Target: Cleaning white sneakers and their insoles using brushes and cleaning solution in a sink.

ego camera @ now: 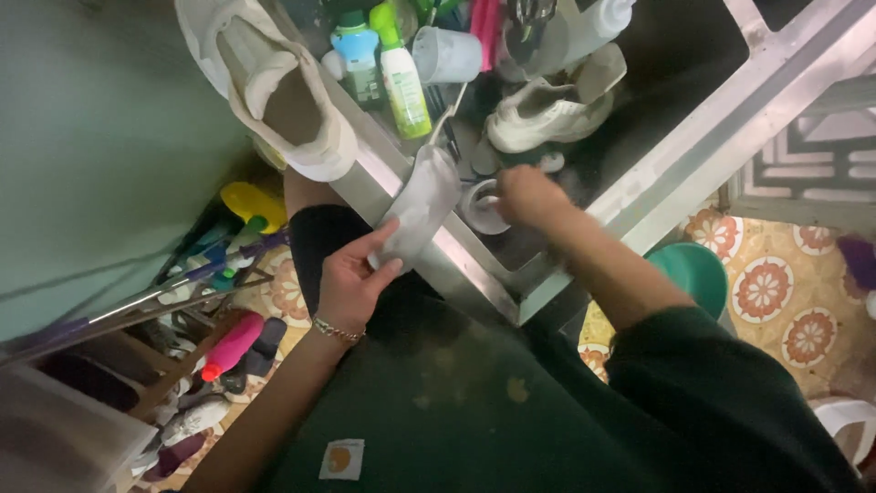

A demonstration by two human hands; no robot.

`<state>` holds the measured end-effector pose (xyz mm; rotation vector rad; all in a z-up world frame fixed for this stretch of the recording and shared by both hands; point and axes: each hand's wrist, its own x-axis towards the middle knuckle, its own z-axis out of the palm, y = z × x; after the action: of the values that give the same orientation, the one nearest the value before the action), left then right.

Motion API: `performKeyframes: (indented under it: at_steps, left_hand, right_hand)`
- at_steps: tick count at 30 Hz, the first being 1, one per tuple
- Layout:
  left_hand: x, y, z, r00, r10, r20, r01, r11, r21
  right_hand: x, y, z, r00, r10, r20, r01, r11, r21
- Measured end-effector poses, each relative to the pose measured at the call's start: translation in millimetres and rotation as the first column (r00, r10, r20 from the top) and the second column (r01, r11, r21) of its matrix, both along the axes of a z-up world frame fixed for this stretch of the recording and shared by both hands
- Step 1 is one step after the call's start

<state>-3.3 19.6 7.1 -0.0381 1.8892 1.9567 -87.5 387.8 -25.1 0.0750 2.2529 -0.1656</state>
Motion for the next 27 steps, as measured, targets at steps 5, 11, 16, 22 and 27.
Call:
performKeyframes:
  at_steps: [5, 11, 16, 22, 27]
  left_hand:
    - [7, 6, -8, 0.997, 0.038, -0.066, -0.035, 0.998, 0.043]
    - [16, 13, 4, 0.999, 0.017, -0.045, -0.014, 0.997, 0.071]
    - [19, 16, -2, 1.0, -0.031, 0.003, 0.031, 0.995, 0.095]
    - [10, 44, -11, 0.998, -0.062, 0.017, 0.059, 0.987, 0.152]
    - [1, 79, -2, 0.993, -0.117, 0.006, 0.115, 0.98, 0.16]
  right_hand:
    - [24, -24, -133, 0.906, 0.412, 0.098, -0.415, 0.91, 0.013]
    - [26, -51, -51, 0.845, 0.527, 0.094, -0.534, 0.841, 0.09]
    - [30, -13, -28, 0.909, 0.417, -0.017, -0.408, 0.896, 0.172]
    - [75, 15, 106, 0.881, -0.146, -0.45, 0.109, 0.988, -0.107]
    - [126, -5, 78, 0.757, -0.397, -0.519, -0.07, 0.741, -0.668]
